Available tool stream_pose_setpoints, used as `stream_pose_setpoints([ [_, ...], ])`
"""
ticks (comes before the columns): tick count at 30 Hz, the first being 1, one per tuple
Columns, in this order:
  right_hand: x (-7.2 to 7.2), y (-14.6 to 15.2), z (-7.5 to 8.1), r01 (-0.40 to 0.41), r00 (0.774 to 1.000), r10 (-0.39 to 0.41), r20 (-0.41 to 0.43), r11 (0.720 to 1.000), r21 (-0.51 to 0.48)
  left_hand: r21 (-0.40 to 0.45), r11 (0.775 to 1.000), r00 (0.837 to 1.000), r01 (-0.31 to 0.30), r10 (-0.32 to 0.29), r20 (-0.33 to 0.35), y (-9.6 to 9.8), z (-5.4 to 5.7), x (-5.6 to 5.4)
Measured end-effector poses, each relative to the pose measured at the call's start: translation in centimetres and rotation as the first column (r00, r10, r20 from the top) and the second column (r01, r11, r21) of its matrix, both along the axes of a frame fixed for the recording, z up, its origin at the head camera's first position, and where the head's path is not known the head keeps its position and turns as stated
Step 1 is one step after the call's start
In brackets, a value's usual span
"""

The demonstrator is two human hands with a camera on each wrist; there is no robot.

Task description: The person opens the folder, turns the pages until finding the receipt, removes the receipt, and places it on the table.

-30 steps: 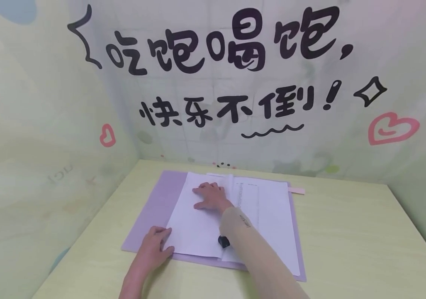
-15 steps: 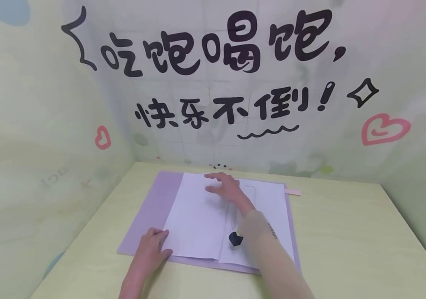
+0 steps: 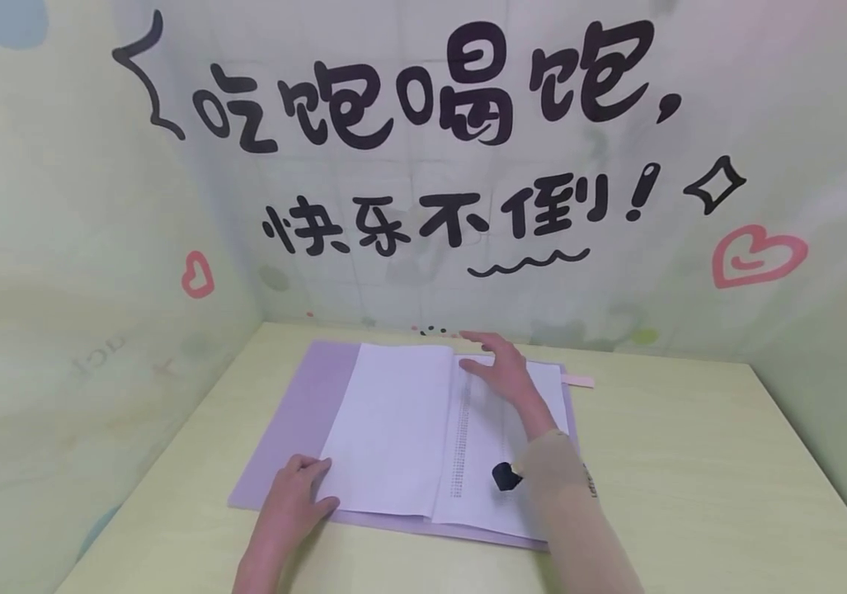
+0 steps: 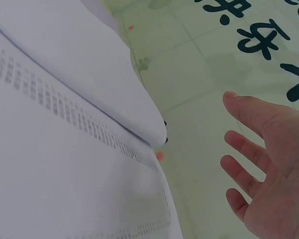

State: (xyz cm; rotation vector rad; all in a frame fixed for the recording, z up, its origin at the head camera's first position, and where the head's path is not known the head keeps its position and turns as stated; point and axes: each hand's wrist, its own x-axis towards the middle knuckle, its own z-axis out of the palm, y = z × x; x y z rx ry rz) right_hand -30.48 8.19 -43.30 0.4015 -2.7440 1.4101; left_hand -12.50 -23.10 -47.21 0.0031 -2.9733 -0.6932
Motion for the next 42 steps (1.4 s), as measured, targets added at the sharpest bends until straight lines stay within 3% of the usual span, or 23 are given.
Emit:
stream_pose_setpoints([
  [10, 0.5, 5.5, -1.7, 0.051, 0.998, -0.051, -0.031, 0.999, 0.0, 0.013, 1.0, 1.0, 0.001, -0.001, 0.012, 0.0, 0.1, 0.0],
  [19, 0.2, 9.2, -3.1, 0.072, 0.997, -0.073, -0.039, 0.996, -0.044, -0.005, 1.0, 1.0, 0.005, -0.005, 0.022, -0.2, 0.3, 0.0],
  [23, 0.3, 10.7, -3.3, 0.069, 0.997, -0.069, -0.023, 0.998, 0.003, -0.004, 1.0, 1.0, 0.002, -0.002, 0.027, -0.2, 0.2, 0.0],
  [31, 1.1, 12.4, -3.5, 0.036, 0.995, -0.047, 0.089, 0.992, 0.121, 0.002, 1.0, 0.999, -0.007, 0.007, 0.032, -0.1, 0.2, 0.0],
  [42, 0.6, 13.7, -4.8, -0.04, 0.998, 0.028, 0.064, 0.979, 0.2, 0.006, 1.0, 1.0, -0.008, 0.008, 0.021, -0.1, 0.0, 0.0],
])
